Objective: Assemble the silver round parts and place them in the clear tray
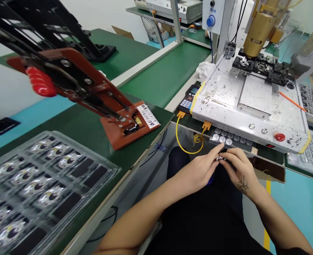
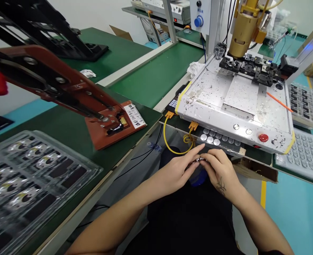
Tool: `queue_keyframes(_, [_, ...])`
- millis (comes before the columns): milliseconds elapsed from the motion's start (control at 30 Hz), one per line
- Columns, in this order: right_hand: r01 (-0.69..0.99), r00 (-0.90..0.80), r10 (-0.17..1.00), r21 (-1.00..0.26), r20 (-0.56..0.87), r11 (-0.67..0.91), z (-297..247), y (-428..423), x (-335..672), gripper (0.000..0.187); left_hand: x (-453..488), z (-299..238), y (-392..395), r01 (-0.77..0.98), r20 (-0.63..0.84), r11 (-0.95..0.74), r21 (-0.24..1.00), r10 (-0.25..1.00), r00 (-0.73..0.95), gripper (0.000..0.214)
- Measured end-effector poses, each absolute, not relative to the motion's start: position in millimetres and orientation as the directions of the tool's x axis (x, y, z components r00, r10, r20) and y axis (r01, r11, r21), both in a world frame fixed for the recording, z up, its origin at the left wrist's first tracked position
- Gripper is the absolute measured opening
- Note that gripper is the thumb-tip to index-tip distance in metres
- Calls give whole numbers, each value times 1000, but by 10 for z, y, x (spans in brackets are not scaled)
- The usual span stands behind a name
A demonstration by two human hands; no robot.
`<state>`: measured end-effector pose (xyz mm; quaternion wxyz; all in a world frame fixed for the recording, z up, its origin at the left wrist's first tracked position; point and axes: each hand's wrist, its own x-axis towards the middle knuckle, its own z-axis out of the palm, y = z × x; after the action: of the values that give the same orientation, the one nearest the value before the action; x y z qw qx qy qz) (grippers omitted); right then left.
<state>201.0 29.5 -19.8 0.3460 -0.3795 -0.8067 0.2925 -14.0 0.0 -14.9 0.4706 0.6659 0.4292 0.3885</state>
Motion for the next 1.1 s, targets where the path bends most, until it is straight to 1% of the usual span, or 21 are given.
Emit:
queue_keyframes(33, [392, -451, 831, -765, 324, 511, -184, 304, 2000, 13, -156, -126, 10, 191, 119, -188, 963, 938, 325, 58])
queue_keyframes(100, [334, -355, 903, -869, 242, 365, -163, 320, 1970, 11, -160, -101, 21, 90, 90, -119, 989, 958, 272, 59])
queue_keyframes(167, [219, -257, 961, -962, 104, 163, -165, 328, 1932, 20, -135, -106, 20, -36, 17, -10, 999, 980, 198, 57])
queue_keyframes(233, [99, -225, 974, -995, -20, 3, -185, 327, 1891, 28, -100, -129, 11, -128, -54, 74, 989, 986, 155, 43])
queue_keyframes(300, [49, -240, 968, -997, -74, -64, -201, 314, 1851, 33, -74, -144, -5, -175, -80, 105, 979, 987, 142, 29])
queue_keyframes(367, [59, -251, 965, -996, -72, -59, -197, 294, 1818, 35, -68, -136, -24, -177, -79, 101, 979, 988, 131, 23])
queue_keyframes(433, [92, -256, 966, -995, -45, -22, -170, 271, 1792, 34, -78, -107, -44, -149, -75, 92, 984, 990, 116, 22])
queue_keyframes(533, [122, -267, 964, -992, 1, 35, -121, 244, 1766, 28, -99, -61, -72, -113, -75, 87, 990, 992, 100, 21])
queue_keyframes(700, [111, -295, 954, -989, 58, 94, -105, 229, 1727, 19, -111, -42, -99, -63, -40, 43, 997, 998, 52, 20])
queue_keyframes(933, [96, -296, 953, -991, 66, 98, -146, 227, 1672, 19, -150, -34, -109, -30, -12, 13, 999, 999, 39, 18])
queue_keyframes(1100, [101, -316, 947, -990, 61, 98, -137, 240, 1670, 19, -164, -55, -112, -44, -14, 15, 999, 999, 36, 18])
